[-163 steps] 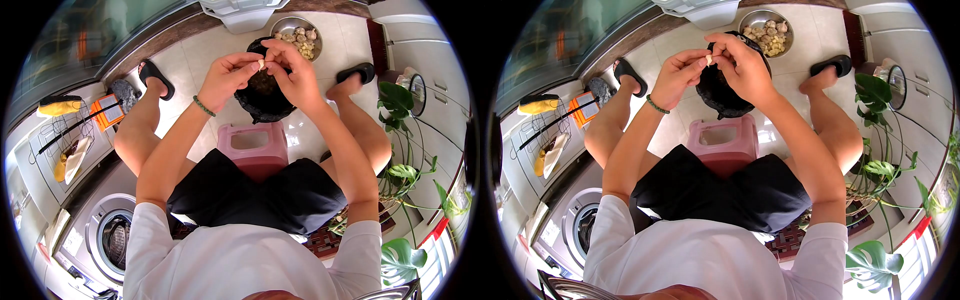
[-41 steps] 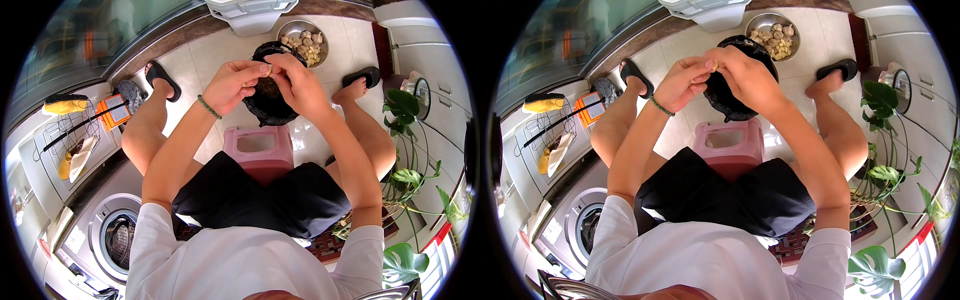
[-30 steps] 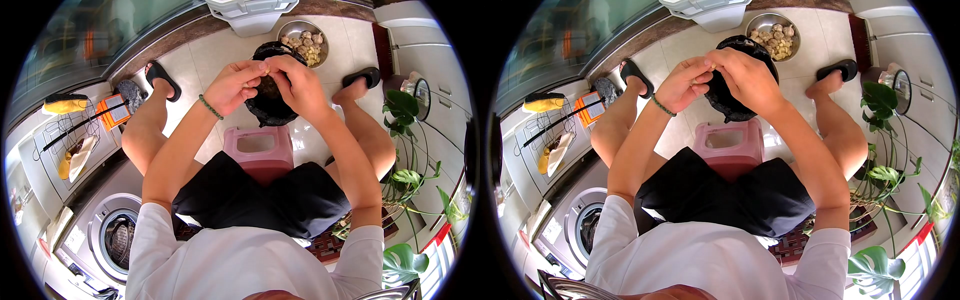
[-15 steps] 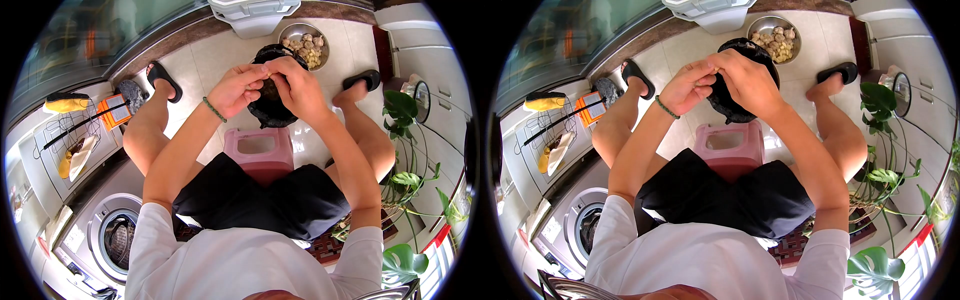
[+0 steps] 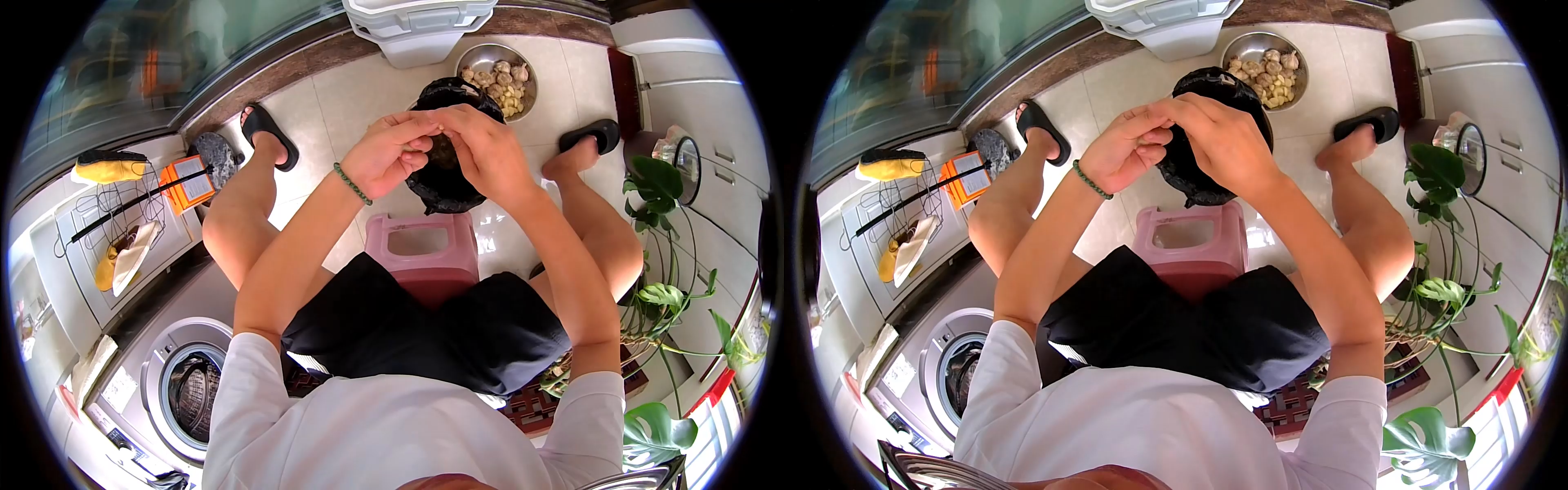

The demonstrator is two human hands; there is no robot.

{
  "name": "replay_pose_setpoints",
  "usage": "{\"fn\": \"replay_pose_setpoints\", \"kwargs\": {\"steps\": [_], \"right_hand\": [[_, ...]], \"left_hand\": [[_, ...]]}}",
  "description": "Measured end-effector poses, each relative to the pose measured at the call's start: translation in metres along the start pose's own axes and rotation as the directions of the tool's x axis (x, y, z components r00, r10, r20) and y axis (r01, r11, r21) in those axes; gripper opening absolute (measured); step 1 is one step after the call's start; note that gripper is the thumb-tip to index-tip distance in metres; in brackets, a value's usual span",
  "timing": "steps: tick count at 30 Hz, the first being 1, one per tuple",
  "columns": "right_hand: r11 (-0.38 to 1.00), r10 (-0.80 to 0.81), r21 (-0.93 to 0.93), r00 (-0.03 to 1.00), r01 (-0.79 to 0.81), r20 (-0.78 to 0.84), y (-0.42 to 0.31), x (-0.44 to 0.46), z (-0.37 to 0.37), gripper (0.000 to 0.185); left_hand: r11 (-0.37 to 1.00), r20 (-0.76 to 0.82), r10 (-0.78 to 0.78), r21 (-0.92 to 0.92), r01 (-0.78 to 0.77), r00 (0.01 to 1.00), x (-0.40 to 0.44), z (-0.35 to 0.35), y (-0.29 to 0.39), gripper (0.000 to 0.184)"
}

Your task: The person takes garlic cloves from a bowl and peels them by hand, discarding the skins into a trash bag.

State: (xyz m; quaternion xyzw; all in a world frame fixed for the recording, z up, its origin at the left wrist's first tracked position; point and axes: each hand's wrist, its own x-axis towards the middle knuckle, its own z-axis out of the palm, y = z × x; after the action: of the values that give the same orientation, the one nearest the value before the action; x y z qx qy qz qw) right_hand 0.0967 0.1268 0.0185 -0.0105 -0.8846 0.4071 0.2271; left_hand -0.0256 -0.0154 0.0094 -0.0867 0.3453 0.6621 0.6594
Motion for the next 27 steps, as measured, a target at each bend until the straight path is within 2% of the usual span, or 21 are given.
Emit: {"fn": "replay_pose_setpoints", "kwargs": {"steps": [5,8,9,10,11,12,13,14,16,17,20,22,27], "right_hand": [[1.0,0.003,0.006,1.0,-0.003,-0.014,0.0,0.0,-0.001,0.044],[0.997,0.053,0.052,0.999,-0.053,-0.008,-0.004,0.003,-0.005,0.035],[0.987,0.104,0.131,0.992,-0.094,-0.074,-0.002,0.002,-0.002,0.032],[0.969,0.16,0.211,0.978,-0.129,-0.135,-0.002,0.001,0.0,0.03],[0.969,0.159,0.21,0.978,-0.129,-0.137,-0.002,0.001,-0.001,0.03],[0.936,0.251,0.285,0.959,-0.207,-0.129,-0.003,0.003,-0.002,0.028],[0.89,0.342,0.358,0.933,-0.283,-0.112,-0.004,0.003,-0.003,0.026],[0.89,0.342,0.358,0.933,-0.283,-0.114,-0.002,0.003,-0.004,0.026],[0.87,0.355,0.365,0.935,-0.33,0.001,0.005,0.0,-0.005,0.017],[0.87,0.358,0.364,0.934,-0.332,-0.002,0.005,-0.002,-0.004,0.017],[0.828,0.41,0.425,0.912,-0.365,-0.015,0.006,-0.004,-0.001,0.009],[0.741,0.431,0.56,0.902,-0.372,0.03,0.009,-0.006,0.0,0.007],[0.739,0.445,0.559,0.895,-0.376,0.014,0.009,-0.008,0.006,0.007]], "left_hand": [[0.999,0.037,-0.004,0.049,0.003,0.999,-0.001,0.003,0.001,0.017],[0.99,0.0,0.017,0.14,-0.016,1.0,-0.002,0.007,0.003,0.024],[0.99,0.001,0.018,0.141,-0.017,1.0,-0.003,0.009,0.004,0.024],[0.98,-0.028,0.061,0.19,-0.055,0.998,-0.002,0.011,0.004,0.025],[0.967,-0.054,0.107,0.24,-0.091,0.993,-0.002,0.012,0.005,0.025],[0.966,-0.052,0.107,0.242,-0.092,0.993,0.0,0.01,0.005,0.025],[0.933,-0.06,0.176,0.328,-0.147,0.983,0.002,0.004,0.002,0.025],[0.89,-0.062,0.244,0.411,-0.198,0.968,0.003,0.002,0.001,0.024],[0.863,-0.047,0.276,0.451,-0.226,0.96,0.002,0.005,-0.001,0.024],[0.835,-0.033,0.309,0.488,-0.254,0.951,0.002,0.007,-0.002,0.023],[0.849,-0.057,0.295,0.473,-0.235,0.954,0.004,0.005,-0.003,0.021],[0.85,-0.027,0.304,0.458,-0.259,0.952,0.006,0.0,-0.005,0.021],[0.87,0.028,0.306,0.397,-0.292,0.952,0.007,0.001,-0.007,0.021]]}}
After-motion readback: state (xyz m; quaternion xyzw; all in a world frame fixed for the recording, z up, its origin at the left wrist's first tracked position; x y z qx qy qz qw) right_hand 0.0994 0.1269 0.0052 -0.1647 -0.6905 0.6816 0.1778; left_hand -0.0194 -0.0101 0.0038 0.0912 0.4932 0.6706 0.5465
